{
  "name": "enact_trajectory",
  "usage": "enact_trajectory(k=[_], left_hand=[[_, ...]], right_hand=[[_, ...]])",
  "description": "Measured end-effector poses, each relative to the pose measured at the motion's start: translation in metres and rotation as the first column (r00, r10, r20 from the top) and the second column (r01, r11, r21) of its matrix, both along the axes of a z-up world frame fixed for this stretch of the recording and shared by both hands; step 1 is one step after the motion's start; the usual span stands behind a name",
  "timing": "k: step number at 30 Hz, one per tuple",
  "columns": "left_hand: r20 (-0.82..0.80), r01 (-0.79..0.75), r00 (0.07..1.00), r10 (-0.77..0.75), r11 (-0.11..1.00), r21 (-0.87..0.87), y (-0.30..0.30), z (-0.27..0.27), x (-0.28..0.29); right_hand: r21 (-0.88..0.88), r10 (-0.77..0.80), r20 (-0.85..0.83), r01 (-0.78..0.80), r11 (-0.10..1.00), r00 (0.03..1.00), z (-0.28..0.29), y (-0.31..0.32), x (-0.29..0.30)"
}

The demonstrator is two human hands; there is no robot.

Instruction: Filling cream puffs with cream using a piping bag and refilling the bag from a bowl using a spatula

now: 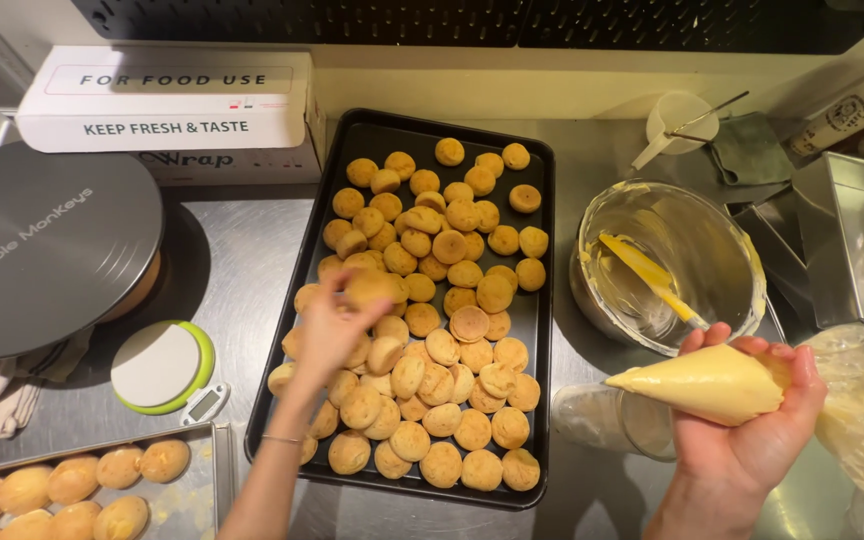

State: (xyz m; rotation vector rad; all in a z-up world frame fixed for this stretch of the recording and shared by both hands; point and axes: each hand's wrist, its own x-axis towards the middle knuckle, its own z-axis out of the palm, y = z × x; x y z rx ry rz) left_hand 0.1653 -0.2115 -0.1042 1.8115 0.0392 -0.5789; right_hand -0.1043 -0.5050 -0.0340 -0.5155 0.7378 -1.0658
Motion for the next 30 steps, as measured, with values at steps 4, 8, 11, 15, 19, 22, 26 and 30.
enact_trajectory(k=[4,8,11,15,19,22,26,30], left_hand=[[0.143,0.402,0.875,-0.462,0.859,0.317,-0.050,-0.024,-0.048],[0.606,0.023,0.505,-0.614,0.712,0.702,-0.054,-0.116,-0.047],[0.583,0.008,0.502,-0.640,0.677,0.736,-0.007,-0.150,-0.039],[0.495,0.256,0.606,-0.623,0.742,0.620,0.018,-0.129,-0.062],[0.590,0.368,0.612,-0.526,0.850,0.376,0.029,-0.120,-0.088],[0.630,0.305,0.704,-0.328,0.941,0.148,0.028,-0.110,-0.091],[0.785,0.234,0.602,-0.148,0.972,0.004,0.019,-0.085,-0.090],[0.805,0.229,0.588,-0.074,0.970,-0.078,0.017,-0.052,-0.105]], right_hand=[[0.006,0.026,0.021,-0.026,1.000,0.999,-0.002,0.001,0.004],[-0.024,0.046,0.021,-0.046,0.999,0.999,-0.004,0.002,0.000],[-0.023,0.016,-0.011,-0.017,1.000,1.000,-0.012,-0.007,-0.004],[0.006,-0.005,-0.030,0.005,1.000,1.000,-0.013,-0.008,0.004],[0.012,0.015,-0.003,-0.015,1.000,1.000,-0.008,-0.001,0.005],[-0.010,0.032,0.010,-0.032,0.999,0.999,-0.007,0.004,0.007],[-0.037,0.036,0.013,-0.036,0.999,0.999,-0.001,0.019,0.013],[-0.041,0.065,0.008,-0.065,0.997,0.998,0.008,0.029,0.017]])
